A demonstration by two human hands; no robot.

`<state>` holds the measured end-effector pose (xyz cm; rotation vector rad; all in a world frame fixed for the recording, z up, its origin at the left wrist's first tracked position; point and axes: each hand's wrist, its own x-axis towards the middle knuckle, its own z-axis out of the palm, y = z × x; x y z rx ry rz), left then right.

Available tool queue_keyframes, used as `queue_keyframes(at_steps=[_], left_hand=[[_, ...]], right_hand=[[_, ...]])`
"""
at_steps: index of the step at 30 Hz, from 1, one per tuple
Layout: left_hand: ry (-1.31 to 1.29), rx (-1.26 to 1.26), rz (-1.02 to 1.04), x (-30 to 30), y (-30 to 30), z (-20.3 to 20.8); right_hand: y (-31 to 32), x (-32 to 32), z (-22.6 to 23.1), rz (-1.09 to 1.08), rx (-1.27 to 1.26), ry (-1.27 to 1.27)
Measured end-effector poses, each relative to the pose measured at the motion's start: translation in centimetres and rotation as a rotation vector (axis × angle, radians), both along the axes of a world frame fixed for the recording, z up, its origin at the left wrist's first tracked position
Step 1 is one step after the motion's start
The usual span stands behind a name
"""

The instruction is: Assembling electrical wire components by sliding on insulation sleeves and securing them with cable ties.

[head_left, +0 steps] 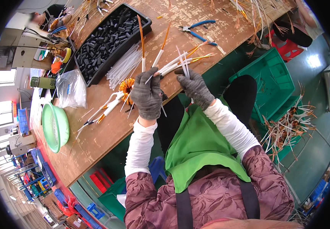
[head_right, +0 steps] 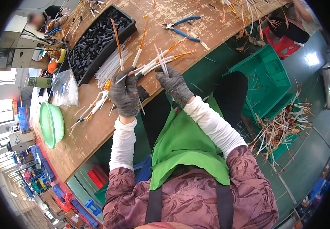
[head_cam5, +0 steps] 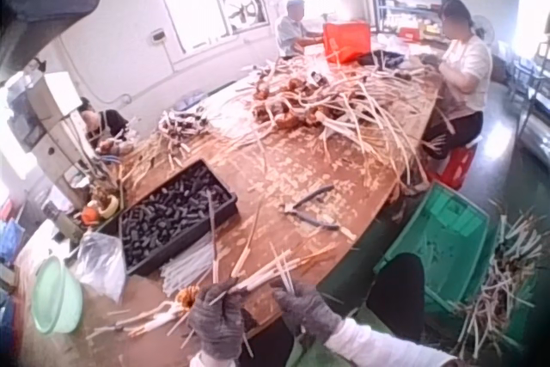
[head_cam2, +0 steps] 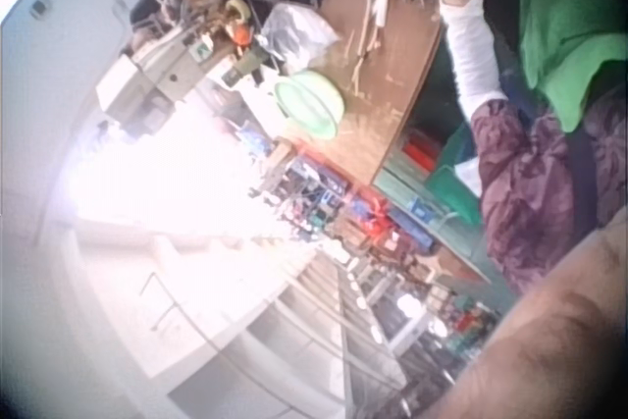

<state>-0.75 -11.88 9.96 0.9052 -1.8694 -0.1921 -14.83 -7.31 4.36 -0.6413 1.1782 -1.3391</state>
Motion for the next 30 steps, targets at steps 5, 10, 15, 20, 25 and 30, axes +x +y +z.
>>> queue_keyframes(at_steps=[5, 10, 15, 20, 25, 30], left_hand=[[0.097, 0.485, -0.04, 0.0, -1.1, -0.2], [0.025, 0.442, -0.069, 0.0, -1.4, 0.6], [0.059, 0.387, -0.072, -0.2, -1.4, 0.2], [0.022, 0.331, -0.039, 0.0, -1.5, -0.4], [0.0, 0.279, -0.005, -0.4, -1.6, -0.5], [-0.016, 0.203, 0.022, -0.3, -1.8, -1.2]], right_hand=[[-1.9, 0.5, -1.4, 0.162, 0.082, 0.051], [-2.3, -0.2, 0.0, 0.316, 0.177, -0.016], [-2.0, -0.7, 1.8, 0.389, 0.267, -0.195], [-2.3, -0.2, 2.0, 0.348, 0.328, -0.274], [-2.9, 0.4, -0.4, 0.308, 0.218, -0.009], [-3.1, 1.2, -0.8, 0.163, -0.071, 0.608]])
